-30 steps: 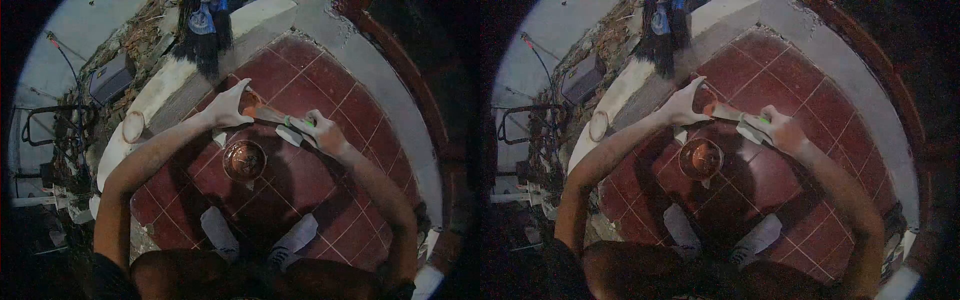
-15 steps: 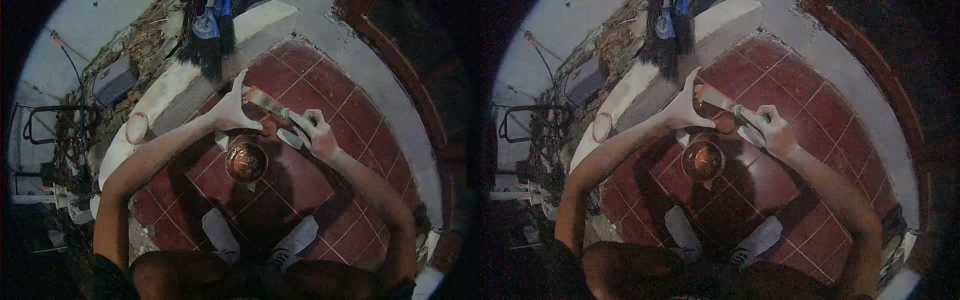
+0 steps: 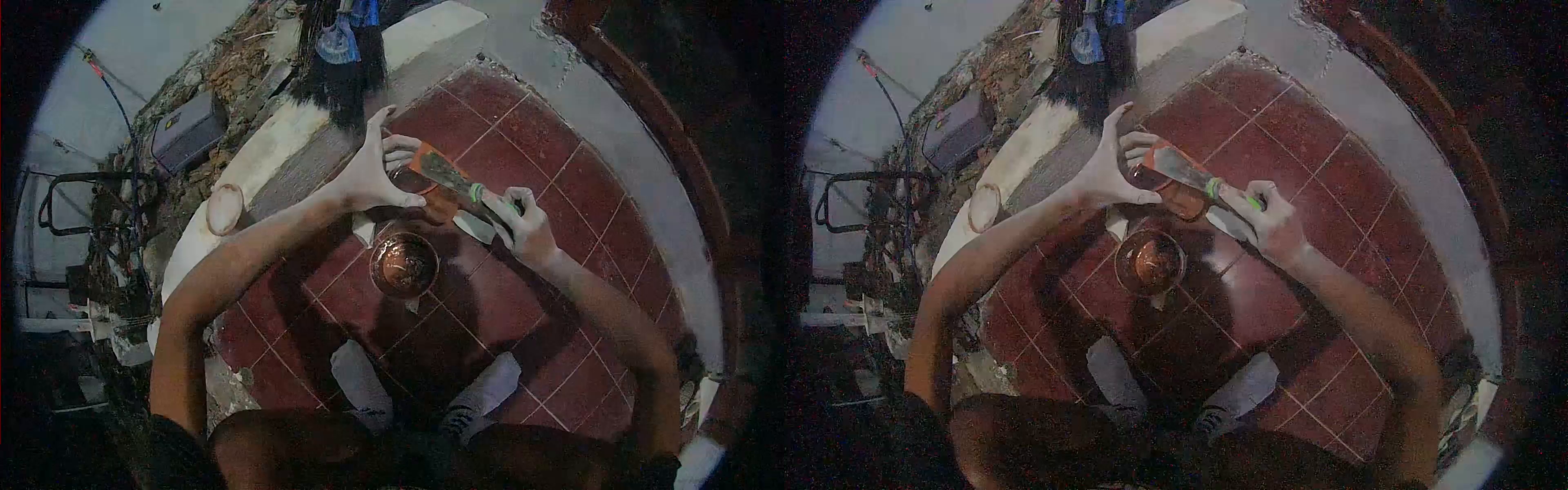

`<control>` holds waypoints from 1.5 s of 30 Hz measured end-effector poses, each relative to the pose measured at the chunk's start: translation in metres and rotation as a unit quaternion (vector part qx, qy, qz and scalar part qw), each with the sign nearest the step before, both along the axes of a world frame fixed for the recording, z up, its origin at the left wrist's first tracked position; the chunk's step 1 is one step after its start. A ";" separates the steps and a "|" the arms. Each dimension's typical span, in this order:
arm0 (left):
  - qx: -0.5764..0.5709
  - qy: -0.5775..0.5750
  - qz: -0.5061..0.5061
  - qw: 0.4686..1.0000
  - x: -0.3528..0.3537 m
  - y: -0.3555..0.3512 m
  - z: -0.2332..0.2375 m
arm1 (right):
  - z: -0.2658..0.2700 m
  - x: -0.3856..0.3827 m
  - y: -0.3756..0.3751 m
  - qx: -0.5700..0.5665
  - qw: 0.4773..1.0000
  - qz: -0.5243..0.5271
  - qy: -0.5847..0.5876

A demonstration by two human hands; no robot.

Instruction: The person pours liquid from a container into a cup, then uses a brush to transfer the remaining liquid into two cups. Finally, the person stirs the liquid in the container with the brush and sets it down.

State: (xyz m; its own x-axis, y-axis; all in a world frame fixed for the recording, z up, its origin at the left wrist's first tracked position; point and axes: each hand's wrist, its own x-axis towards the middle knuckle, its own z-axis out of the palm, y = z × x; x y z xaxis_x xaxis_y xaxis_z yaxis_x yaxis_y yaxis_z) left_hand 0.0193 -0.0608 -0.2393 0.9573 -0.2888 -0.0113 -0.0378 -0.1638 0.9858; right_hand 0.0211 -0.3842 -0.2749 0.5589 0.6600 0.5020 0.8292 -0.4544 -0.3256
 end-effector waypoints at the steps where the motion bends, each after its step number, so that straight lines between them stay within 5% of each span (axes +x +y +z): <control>1: 0.003 -0.010 -0.004 1.000 0.000 0.001 0.000 | -0.003 0.001 -0.003 0.000 1.000 0.000 0.000; 13: -0.018 -0.034 0.005 0.999 -0.001 0.005 0.000 | -0.015 0.004 -0.044 -0.031 0.999 -0.018 0.001; 21: 0.086 -0.075 0.016 0.993 -0.001 0.004 -0.010 | 0.003 -0.011 -0.022 0.136 0.963 -0.042 0.227; 28: 0.135 -0.091 -0.019 0.986 -0.005 -0.003 -0.006 | 0.018 -0.017 -0.005 0.146 0.954 -0.018 0.262; 33: 0.134 -0.075 -0.038 0.987 -0.011 -0.015 0.002 | 0.014 -0.015 0.005 0.122 0.978 -0.043 0.166; 38: -0.063 0.020 -0.004 0.998 -0.015 -0.026 0.001 | 0.007 -0.016 0.012 0.093 0.992 -0.024 0.087; 45: -0.001 0.010 -0.001 1.000 -0.012 -0.021 0.018 | 0.017 -0.016 0.016 0.061 0.997 -0.036 -0.030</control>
State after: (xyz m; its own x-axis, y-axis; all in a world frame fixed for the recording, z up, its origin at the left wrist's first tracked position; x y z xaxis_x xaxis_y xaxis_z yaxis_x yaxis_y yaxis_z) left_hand 0.0068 -0.0814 -0.2217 0.9563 -0.2910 -0.0299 -0.0186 -0.1623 0.9866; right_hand 0.0056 -0.3686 -0.2582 0.5681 0.5520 0.6104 0.8162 -0.4730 -0.3319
